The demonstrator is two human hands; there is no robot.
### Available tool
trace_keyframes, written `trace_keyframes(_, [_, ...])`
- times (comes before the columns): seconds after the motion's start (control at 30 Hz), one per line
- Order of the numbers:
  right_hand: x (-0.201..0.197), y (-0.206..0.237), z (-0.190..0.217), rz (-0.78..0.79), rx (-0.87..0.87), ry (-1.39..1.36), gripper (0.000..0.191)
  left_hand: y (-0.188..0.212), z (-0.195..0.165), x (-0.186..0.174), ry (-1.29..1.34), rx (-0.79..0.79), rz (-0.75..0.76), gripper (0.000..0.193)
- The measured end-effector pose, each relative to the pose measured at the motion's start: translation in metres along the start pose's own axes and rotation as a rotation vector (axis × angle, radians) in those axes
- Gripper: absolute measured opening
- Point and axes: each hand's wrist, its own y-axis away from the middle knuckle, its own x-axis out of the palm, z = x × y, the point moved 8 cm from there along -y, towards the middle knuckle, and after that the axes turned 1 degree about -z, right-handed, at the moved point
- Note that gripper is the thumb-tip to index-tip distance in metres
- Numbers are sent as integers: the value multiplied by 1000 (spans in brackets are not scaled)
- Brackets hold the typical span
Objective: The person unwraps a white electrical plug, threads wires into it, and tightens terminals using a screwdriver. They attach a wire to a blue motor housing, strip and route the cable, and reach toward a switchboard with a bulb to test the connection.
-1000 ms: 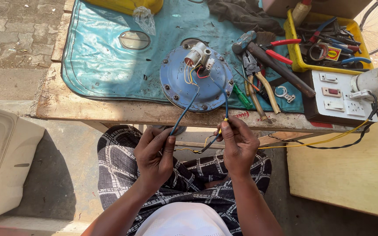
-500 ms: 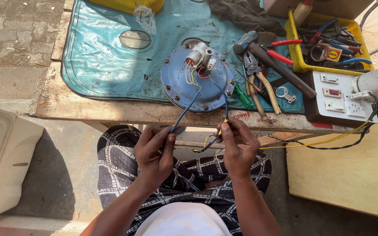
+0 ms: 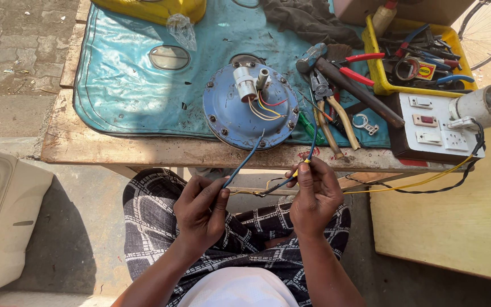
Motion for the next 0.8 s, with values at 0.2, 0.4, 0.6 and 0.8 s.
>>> trace_keyframes(0.2, [-20,-2,0,-111,-6,-27,17,-10,-20,-10,-47,71,-37,23])
trace_keyframes(0.4, [-32,-9,-12,-151,38,-118,15,-51,-36,-8,-16,113,-48,18])
trace_keyframes(0.6, [-32,-20,-16,-137,72,-139,14,-98,-39,15,-48,103,-10,15])
trace_keyframes(0.8, [-25,-19,-14,-102,105,-69,15,-115,-41,40,0,116,41,14])
